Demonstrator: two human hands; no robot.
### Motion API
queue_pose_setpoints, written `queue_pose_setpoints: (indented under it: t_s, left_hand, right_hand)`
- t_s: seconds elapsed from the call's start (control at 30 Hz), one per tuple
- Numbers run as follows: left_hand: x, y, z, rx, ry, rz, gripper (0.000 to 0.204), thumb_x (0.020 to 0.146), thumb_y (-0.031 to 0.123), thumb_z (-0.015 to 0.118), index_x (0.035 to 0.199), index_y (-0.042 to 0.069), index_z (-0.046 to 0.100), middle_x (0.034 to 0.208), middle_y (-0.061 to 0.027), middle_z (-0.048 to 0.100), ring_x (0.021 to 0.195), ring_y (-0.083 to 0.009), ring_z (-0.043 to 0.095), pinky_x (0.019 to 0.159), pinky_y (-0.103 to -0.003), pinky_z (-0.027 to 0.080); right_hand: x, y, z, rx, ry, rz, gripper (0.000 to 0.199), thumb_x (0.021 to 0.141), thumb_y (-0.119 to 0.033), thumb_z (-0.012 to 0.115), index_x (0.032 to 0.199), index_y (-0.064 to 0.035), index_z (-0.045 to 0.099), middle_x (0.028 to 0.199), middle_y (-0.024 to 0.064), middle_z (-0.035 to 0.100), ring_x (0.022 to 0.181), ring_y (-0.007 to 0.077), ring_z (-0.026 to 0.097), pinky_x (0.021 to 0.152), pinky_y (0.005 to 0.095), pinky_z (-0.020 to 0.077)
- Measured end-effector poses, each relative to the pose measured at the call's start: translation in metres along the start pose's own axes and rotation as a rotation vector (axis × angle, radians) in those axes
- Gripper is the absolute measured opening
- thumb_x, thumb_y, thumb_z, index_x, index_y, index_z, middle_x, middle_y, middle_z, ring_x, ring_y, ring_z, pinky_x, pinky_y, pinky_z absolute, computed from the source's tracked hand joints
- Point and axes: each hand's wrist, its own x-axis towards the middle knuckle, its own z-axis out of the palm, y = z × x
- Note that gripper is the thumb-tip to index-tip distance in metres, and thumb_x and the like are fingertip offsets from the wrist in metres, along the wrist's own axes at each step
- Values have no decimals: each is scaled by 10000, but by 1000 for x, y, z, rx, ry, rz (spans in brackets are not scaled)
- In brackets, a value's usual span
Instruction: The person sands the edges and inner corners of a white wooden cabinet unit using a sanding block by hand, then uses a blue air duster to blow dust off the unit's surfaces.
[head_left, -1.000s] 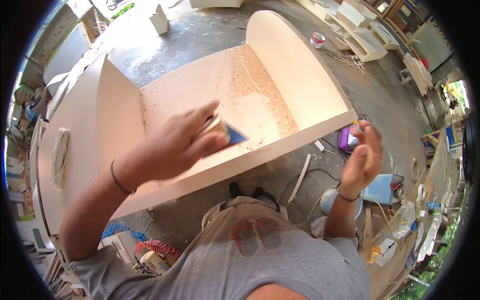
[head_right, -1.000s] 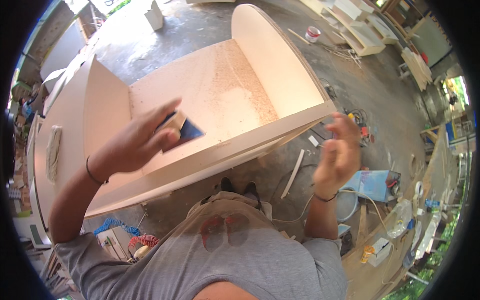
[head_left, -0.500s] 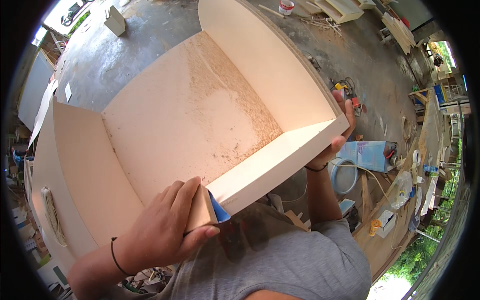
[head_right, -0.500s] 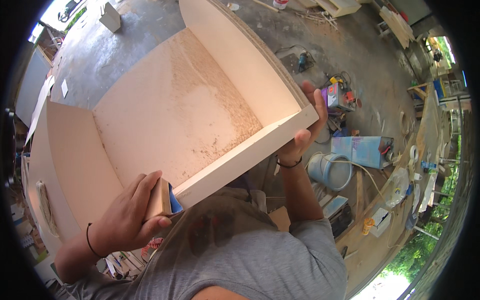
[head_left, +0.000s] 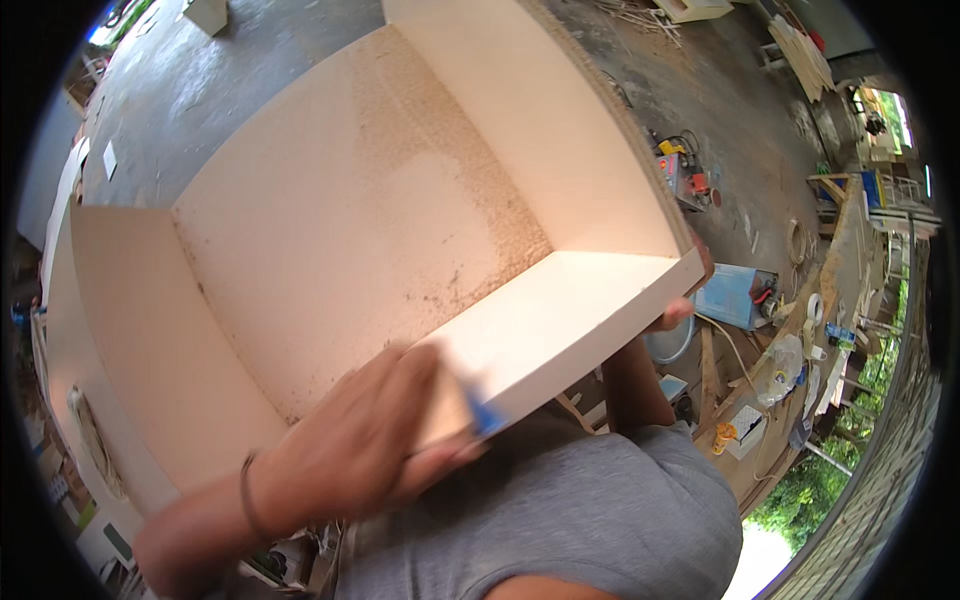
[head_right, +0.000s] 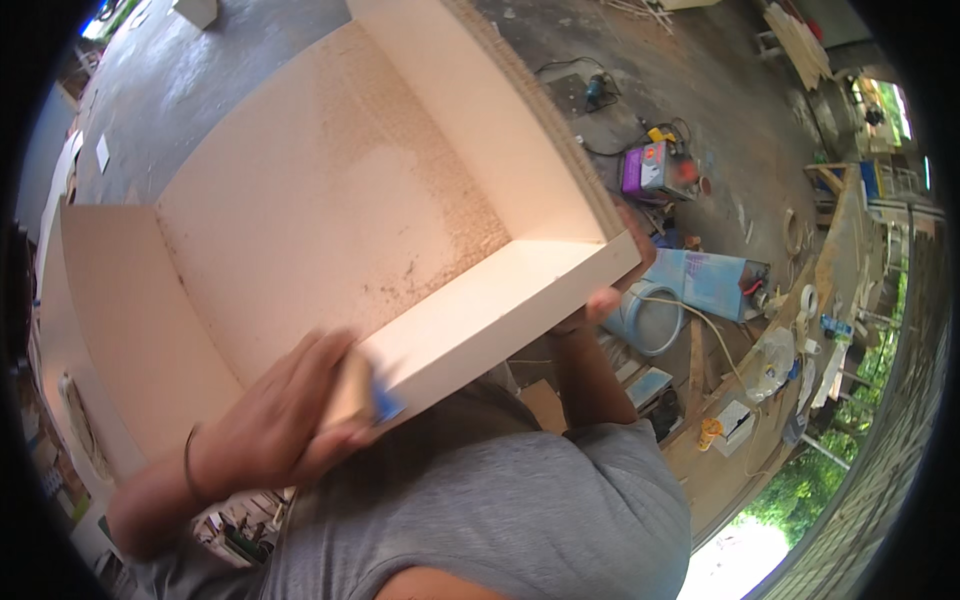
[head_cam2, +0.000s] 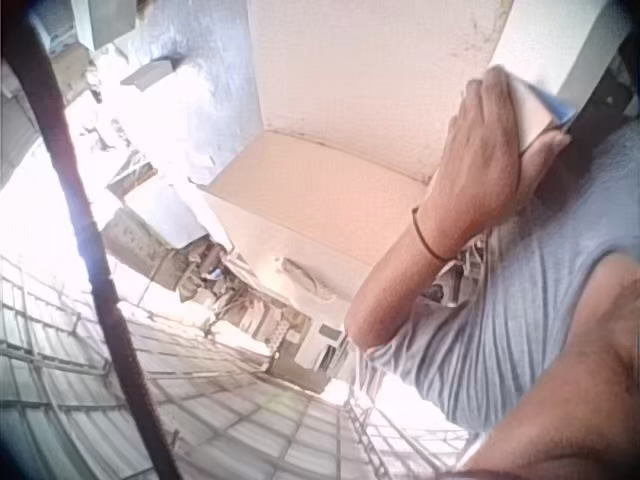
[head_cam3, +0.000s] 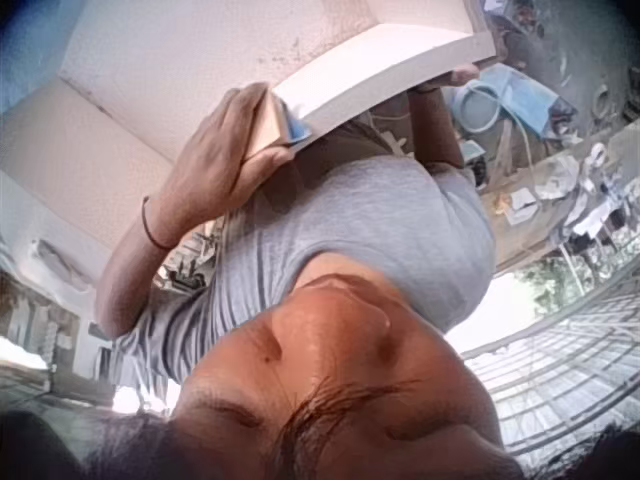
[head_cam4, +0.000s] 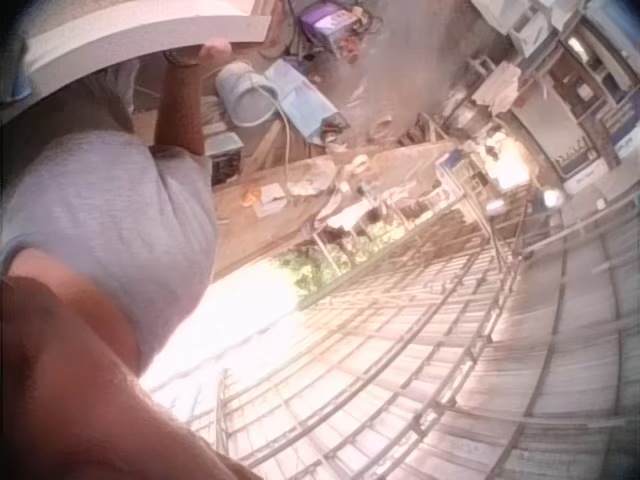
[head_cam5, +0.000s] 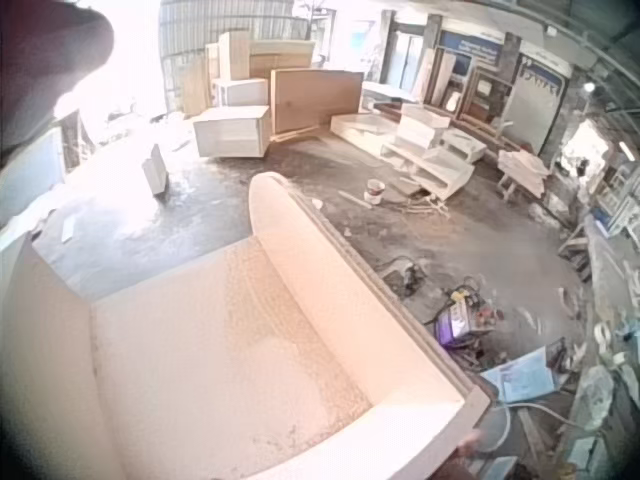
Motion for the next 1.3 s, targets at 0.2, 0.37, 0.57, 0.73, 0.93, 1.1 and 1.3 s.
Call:
queue_pose_setpoints:
  t_s: [0.2, 0.37, 0.57, 0.73, 0.93, 1.1, 1.3]
  left_hand:
    - [63, 17, 6, 100, 37, 41, 696, 882, 422, 568, 1253, -120, 338, 1011, -282, 500, 896, -409, 555, 822, -426, 454]
    - [101, 22, 15, 5, 18, 35, 641, 876, 373, 590, 1214, -120, 355, 1008, -289, 505, 881, -423, 561, 789, -438, 458]
    - [60, 25, 4, 59, -1, -89, 691, 848, 333, 635, 1226, -157, 327, 1024, -309, 497, 885, -436, 554, 796, -442, 459]
    - [122, 34, 20, -51, 61, -58, 636, 862, 330, 614, 1190, -145, 349, 1018, -323, 503, 891, -452, 555, 813, -449, 455]
    - [87, 31, 16, 28, 84, -69, 436, 893, 295, 575, 1002, -88, 397, 875, -274, 508, 828, -425, 549, 724, -446, 454]
    - [135, 39, 26, 10, 141, -37, 448, 891, 297, 580, 1015, -92, 394, 888, -279, 506, 827, -434, 543, 713, -455, 453]
    - [111, 45, 17, 66, 107, -119, 478, 879, 296, 598, 1056, -97, 391, 911, -271, 514, 841, -428, 552, 741, -448, 464]
  right_hand:
    - [-2, 3, 4, 1, -7, -9, 751, 903, -658, 246, 1170, 28, 393, 1147, 178, 463, 1017, 249, 530, 842, 403, 487]
    - [-7, -5, 12, 6, -45, -14, 747, 901, -668, 248, 1162, 15, 396, 1125, 175, 475, 1010, 250, 529, 841, 405, 484]
    - [-3, 4, 10, 6, -26, -39, 741, 898, -680, 249, 1151, 0, 398, 1100, 171, 490, 1002, 251, 528, 839, 407, 481]
    - [-8, -8, 11, 51, -66, -2, 737, 895, -690, 250, 1143, -12, 401, 1079, 168, 502, 995, 253, 527, 837, 409, 478]
    - [1, 2, 3, 45, -90, -35, 732, 892, -702, 252, 1133, -27, 403, 1053, 164, 517, 986, 254, 525, 835, 412, 474]
    - [6, -5, 4, -61, -107, -122, 667, 929, -648, 236, 1144, -41, 412, 1011, 182, 540, 942, 256, 536, 820, 400, 477]
    - [-1, 4, 3, 108, -54, -69, 667, 941, -625, 218, 1150, -20, 405, 1015, 199, 534, 943, 261, 542, 773, 372, 512]
